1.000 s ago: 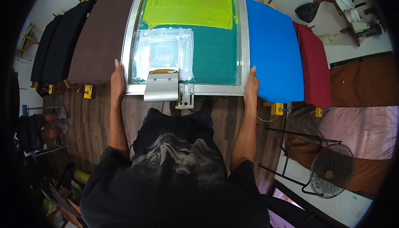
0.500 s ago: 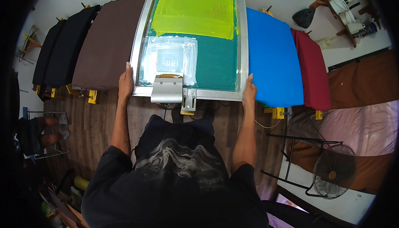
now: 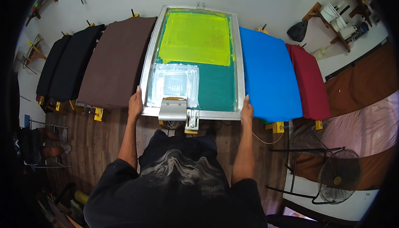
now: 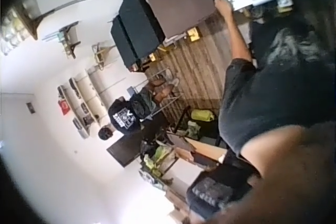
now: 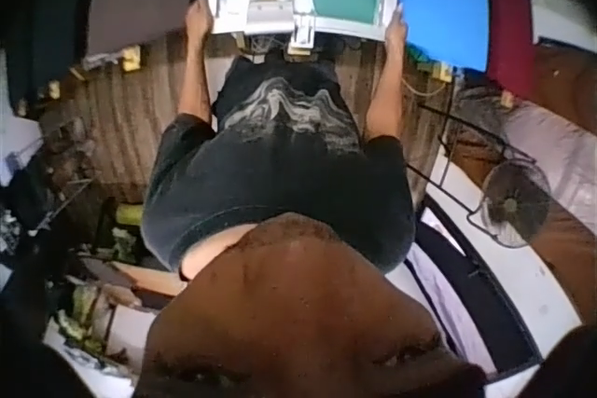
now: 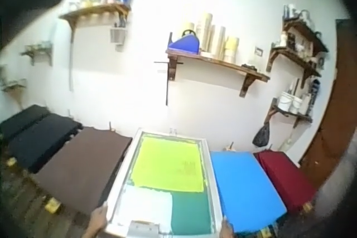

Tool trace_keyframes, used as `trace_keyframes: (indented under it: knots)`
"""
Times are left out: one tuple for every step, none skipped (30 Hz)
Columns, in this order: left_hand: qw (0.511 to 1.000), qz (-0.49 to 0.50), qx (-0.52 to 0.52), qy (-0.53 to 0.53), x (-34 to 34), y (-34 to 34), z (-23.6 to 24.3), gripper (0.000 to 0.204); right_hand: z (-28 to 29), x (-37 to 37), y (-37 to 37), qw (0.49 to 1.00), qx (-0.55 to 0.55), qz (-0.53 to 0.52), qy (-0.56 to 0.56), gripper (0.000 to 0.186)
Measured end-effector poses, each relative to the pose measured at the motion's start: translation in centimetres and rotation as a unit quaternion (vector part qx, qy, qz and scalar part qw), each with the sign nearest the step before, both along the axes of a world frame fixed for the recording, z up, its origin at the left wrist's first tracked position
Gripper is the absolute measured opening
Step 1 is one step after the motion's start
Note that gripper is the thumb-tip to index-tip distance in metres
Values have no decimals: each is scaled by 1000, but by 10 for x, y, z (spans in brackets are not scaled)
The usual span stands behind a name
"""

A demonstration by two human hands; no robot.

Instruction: Performing screen printing on multiple garments.

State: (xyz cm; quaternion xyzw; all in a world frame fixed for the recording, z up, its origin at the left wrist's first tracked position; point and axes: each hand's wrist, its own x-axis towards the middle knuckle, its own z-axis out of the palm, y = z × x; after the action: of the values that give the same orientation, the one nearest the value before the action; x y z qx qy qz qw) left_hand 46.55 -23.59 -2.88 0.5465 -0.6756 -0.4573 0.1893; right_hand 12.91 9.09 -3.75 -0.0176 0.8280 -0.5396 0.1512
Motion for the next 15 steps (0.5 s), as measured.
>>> trace_keyframes:
  knots:
    - [1000, -1, -2, 3, -1, 0, 2, 75, -4, 2, -1, 1000, -9, -14, 25, 71]
    - [1000, -2, -1, -5, -2, 0, 4, 74, -7, 2, 0, 998, -18, -28, 49, 70]
    - [1000, 2, 2, -15, 0, 2, 2, 73, -7, 4, 0, 999, -14, -15, 26, 70]
    - [1000, 9, -4, -10, -1, 4, 0, 72, -7, 2, -1, 999, -14, -12, 26, 70]
    - [1000, 12, -4, -11, -3, 3, -3, 72, -6, 0, -2, 1000, -9, -10, 14, 71]
    - [1000, 9, -5, -6, -2, 3, -4, 73, -6, 1, -2, 1000, -3, -9, 1, 72]
    - [1000, 5, -7, -1, -2, 2, -5, 74, -8, -1, -1, 1000, -2, -7, -1, 72]
    - [1000, 0, -8, -5, -2, 1, -6, 73, -8, -4, 1, 1000, 8, 0, -20, 72]
    - [1000, 1, -8, -6, -2, 0, -10, 73, -8, -7, 2, 999, 19, 6, -38, 72]
    - [1000, 3, -7, -9, -3, 0, -13, 73, -10, -8, 3, 998, 30, 8, -48, 72]
    - [1000, 6, -6, -12, -2, 0, -15, 73, -13, -5, 2, 998, 30, 9, -49, 72]
    - [1000, 7, -6, -11, -4, 2, -14, 73, -16, -2, 0, 999, 7, -2, -31, 71]
    - [1000, 10, -4, -13, -4, 3, -13, 73, -17, -1, -1, 1000, -16, -13, -14, 71]
    - [1000, 13, -2, -15, -5, 5, -11, 73, -16, -1, 0, 1000, -16, -12, -13, 71]
    - [1000, 14, -2, -15, -5, 5, -10, 73, -17, 1, 1, 1000, -17, -12, -13, 71]
